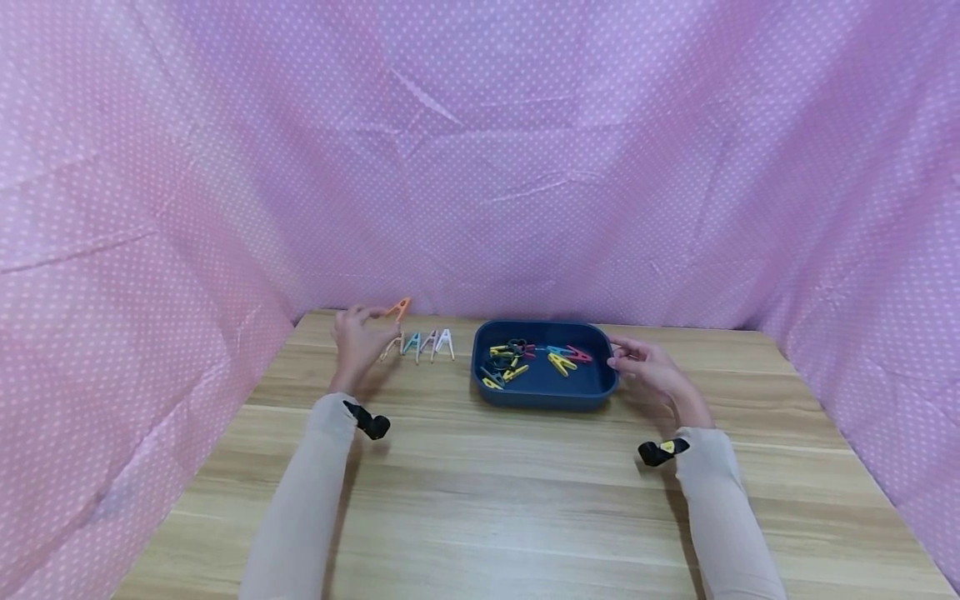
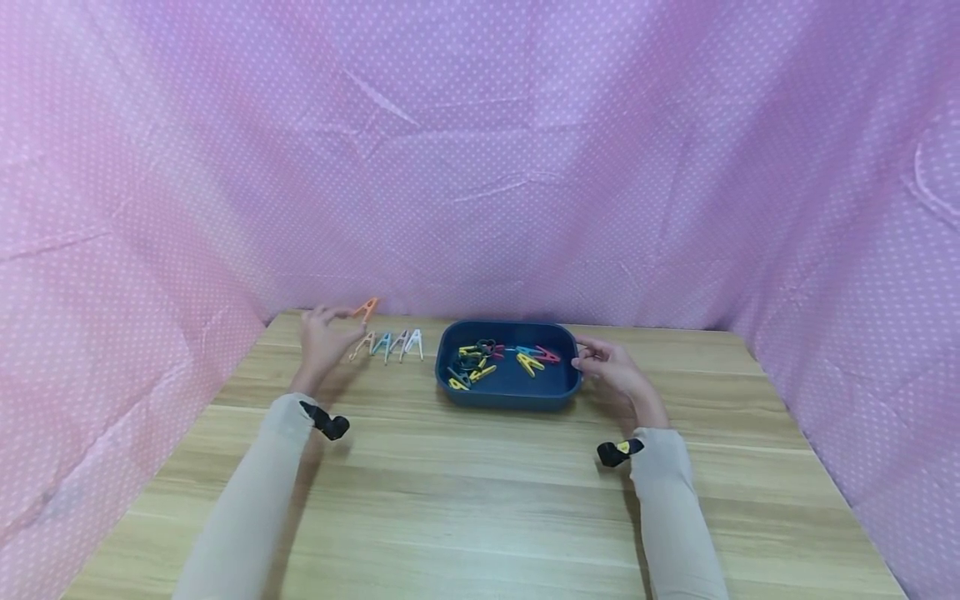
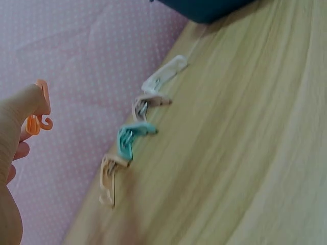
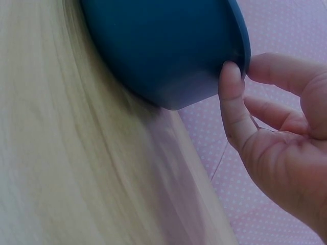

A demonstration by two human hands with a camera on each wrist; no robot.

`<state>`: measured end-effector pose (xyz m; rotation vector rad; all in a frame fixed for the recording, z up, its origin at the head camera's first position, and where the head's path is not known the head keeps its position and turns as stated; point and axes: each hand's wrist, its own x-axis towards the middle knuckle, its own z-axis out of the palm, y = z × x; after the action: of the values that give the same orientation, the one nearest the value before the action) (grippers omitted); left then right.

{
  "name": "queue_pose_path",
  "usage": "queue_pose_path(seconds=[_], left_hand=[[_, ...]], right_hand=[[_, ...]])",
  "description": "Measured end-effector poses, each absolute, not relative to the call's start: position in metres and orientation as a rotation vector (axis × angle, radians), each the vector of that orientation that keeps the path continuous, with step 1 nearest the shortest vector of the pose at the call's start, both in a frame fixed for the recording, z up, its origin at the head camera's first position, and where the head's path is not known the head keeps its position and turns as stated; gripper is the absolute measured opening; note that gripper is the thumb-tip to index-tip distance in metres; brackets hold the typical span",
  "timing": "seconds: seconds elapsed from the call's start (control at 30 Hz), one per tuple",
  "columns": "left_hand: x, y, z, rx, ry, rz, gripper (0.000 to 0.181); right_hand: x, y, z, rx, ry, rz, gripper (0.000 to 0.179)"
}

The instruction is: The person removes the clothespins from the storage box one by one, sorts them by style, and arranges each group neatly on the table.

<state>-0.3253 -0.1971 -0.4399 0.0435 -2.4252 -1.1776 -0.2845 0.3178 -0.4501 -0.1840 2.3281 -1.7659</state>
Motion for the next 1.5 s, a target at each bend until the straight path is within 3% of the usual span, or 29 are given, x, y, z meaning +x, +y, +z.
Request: queue_pose_path(seconds=[0.5,1.5], left_hand=[[-0.316,-0.222,-0.462,0.228,-2.537,-1.165,0.055],[-0.315,-0.241,-0.480,0.365,-2.600,-1.109,0.038]], right_hand=[[-0.285,0.318,-0.449,-0.173,2.316,-1.772,0.064],[-0.283,0.317,-0.448,-0.206,2.305,-1.789,0.063]])
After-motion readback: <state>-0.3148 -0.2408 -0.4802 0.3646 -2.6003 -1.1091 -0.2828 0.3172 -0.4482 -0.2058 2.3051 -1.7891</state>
